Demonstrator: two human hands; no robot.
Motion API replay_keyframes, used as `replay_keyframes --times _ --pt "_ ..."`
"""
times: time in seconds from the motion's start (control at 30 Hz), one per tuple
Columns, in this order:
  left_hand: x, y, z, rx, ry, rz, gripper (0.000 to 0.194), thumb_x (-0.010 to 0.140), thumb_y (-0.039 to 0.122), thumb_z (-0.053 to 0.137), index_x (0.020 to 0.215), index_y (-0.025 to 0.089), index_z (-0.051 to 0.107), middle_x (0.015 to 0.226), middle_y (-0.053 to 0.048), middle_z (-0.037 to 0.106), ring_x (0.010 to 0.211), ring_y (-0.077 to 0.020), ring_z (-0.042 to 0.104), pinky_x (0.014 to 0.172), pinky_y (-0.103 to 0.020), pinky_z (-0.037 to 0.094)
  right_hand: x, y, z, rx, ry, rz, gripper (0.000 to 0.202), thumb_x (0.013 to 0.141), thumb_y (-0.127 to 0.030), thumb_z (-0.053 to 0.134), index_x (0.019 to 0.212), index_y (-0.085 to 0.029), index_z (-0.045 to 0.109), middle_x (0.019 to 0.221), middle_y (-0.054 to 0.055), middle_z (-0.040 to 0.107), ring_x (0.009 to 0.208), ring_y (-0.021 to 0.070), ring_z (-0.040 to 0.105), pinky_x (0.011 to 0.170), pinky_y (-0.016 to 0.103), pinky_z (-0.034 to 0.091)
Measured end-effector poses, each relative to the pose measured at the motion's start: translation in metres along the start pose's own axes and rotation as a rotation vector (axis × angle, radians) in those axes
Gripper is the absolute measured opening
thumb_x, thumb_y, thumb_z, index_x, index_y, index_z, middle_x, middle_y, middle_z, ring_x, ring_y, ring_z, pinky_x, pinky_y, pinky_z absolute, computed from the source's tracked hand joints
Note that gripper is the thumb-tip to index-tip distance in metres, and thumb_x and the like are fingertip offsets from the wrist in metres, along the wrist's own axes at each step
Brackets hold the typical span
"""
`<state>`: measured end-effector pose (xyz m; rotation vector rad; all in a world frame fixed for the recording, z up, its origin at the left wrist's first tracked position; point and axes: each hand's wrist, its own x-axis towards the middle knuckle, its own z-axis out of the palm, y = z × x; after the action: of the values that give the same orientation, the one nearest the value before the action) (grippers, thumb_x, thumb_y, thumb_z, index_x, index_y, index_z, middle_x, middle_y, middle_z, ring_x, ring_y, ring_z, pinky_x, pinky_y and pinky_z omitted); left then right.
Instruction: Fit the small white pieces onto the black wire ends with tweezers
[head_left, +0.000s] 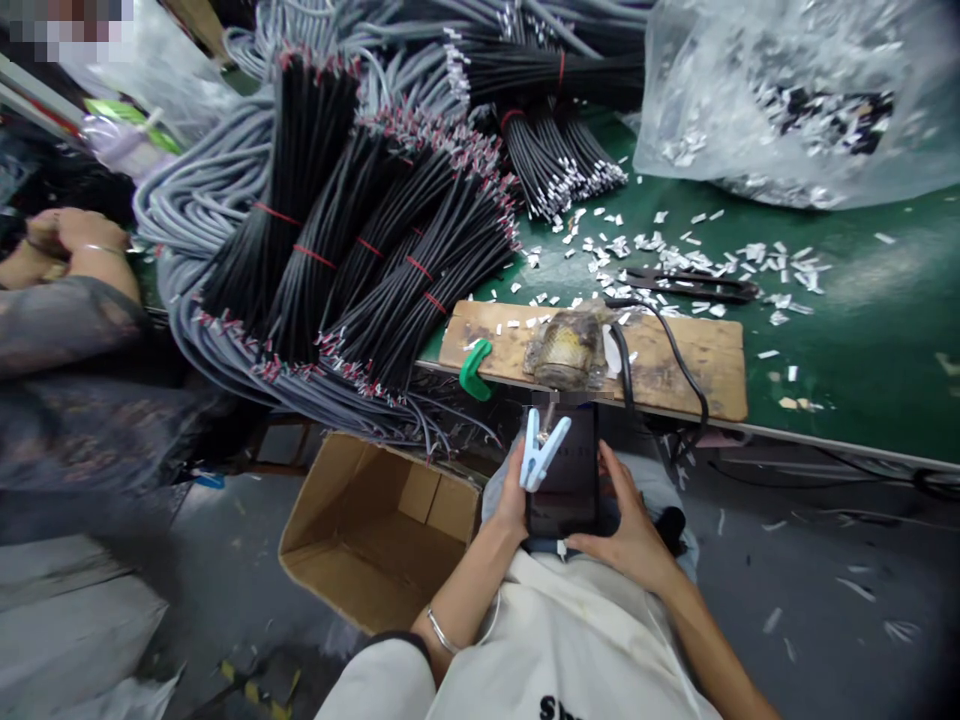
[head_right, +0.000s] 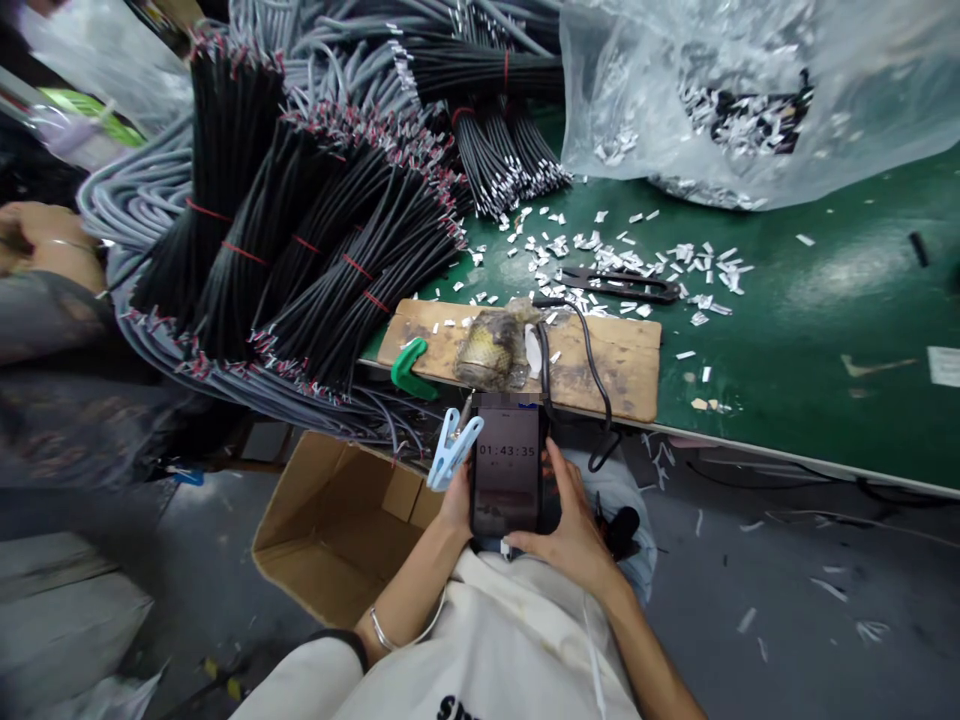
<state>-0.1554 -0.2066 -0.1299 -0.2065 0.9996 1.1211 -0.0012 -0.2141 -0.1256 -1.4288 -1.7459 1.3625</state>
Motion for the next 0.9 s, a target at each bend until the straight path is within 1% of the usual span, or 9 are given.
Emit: replay_keyframes --times 0.13,0.23,0.3,0.37,0.43,0.5,0.6,0.7,0.9 --pt "-0.002 0.0 0.002 0.012 -0.01 -0.015 0.049 0.089 0.042 0.035 0.124 0.013 0.053 0.106 -0.011 0.068 0.106 -0.0288 0.058 0.096 -0.043 0.04 0.001 0.007 0.003 -0.085 0.14 -0.118 0.093 0.066 -0.032 0.069 0.14 -0.03 0.014 0.117 0.008 0.045 0.1 0.0225 0.051 0.079 0.037 0.049" --pt "-0.006 0.0 0.006 0.022 -0.022 -0.035 0.049 0.087 0.043 0.036 0.124 0.015 0.054 0.106 -0.01 0.068 0.107 -0.0285 0.058 0.095 -0.041 0.041 0.004 0.009 0.001 -0.117 0.258 -0.145 0.079 0.075 -0.034 0.06 0.14 -0.028 0.015 0.117 0.009 0.045 0.098 0.0227 0.051 0.079 0.038 0.048" --pt "-0.009 0.0 0.011 0.03 -0.032 -0.052 0.05 0.087 0.045 0.036 0.123 0.016 0.054 0.105 -0.01 0.068 0.107 -0.0283 0.058 0.094 -0.039 0.042 0.004 0.008 -0.001 -0.159 0.321 -0.168 0.07 0.079 -0.033 0.055 0.14 -0.029 0.02 0.119 0.009 0.044 0.105 0.0251 0.047 0.084 0.042 0.044" --pt "-0.012 0.0 0.016 0.039 -0.04 -0.063 0.05 0.087 0.046 0.035 0.123 0.017 0.054 0.105 -0.009 0.069 0.107 -0.028 0.058 0.093 -0.038 0.042 0.003 0.004 -0.003 -0.215 0.362 -0.204 0.063 0.08 -0.033 0.055 0.137 -0.031 0.029 0.123 0.009 0.042 0.112 0.0276 0.041 0.092 0.046 0.037" --pt "-0.014 -0.001 0.02 0.05 -0.043 -0.067 0.048 0.088 0.043 0.033 0.123 0.017 0.054 0.105 -0.008 0.069 0.106 -0.0274 0.058 0.093 -0.038 0.042 0.002 -0.001 -0.003 -0.266 0.381 -0.239 0.056 0.079 -0.033 0.056 0.132 -0.034 0.039 0.126 0.007 0.04 0.115 0.0293 0.038 0.096 0.05 0.03" --pt "-0.015 -0.003 0.023 0.061 -0.043 -0.064 0.046 0.089 0.04 0.033 0.121 0.018 0.056 0.104 -0.008 0.069 0.105 -0.0273 0.059 0.092 -0.037 0.043 0.002 -0.006 -0.003 -0.319 0.395 -0.275 0.051 0.079 -0.034 0.057 0.128 -0.037 0.044 0.131 0.005 0.037 0.116 0.0304 0.037 0.097 0.051 0.028" --pt "-0.014 -0.006 0.024 0.081 -0.045 -0.06 0.042 0.088 0.038 0.036 0.116 0.018 0.06 0.101 -0.008 0.07 0.103 -0.0283 0.06 0.091 -0.037 0.043 0.003 -0.014 -0.002 -0.432 0.414 -0.344 0.053 0.079 -0.036 0.057 0.13 -0.037 0.042 0.134 0.006 0.033 0.117 0.0315 0.037 0.095 0.051 0.03" --pt "-0.012 -0.008 0.022 0.094 -0.053 -0.059 0.039 0.087 0.037 0.039 0.112 0.019 0.064 0.1 -0.007 0.071 0.102 -0.0286 0.06 0.091 -0.036 0.043 0.001 -0.018 -0.003 -0.521 0.41 -0.398 0.065 0.077 -0.041 0.06 0.135 -0.035 0.032 0.132 0.009 0.034 0.113 0.0319 0.038 0.091 0.05 0.034" --pt "-0.01 -0.008 0.024 0.082 -0.064 -0.07 0.045 0.087 0.04 0.037 0.117 0.014 0.059 0.099 -0.011 0.07 0.1 -0.0289 0.062 0.091 -0.04 0.043 -0.015 -0.009 -0.005 -0.578 0.383 -0.46 0.081 0.074 -0.045 0.062 0.141 -0.033 0.017 0.128 0.012 0.037 0.108 0.0327 0.04 0.086 0.05 0.038"
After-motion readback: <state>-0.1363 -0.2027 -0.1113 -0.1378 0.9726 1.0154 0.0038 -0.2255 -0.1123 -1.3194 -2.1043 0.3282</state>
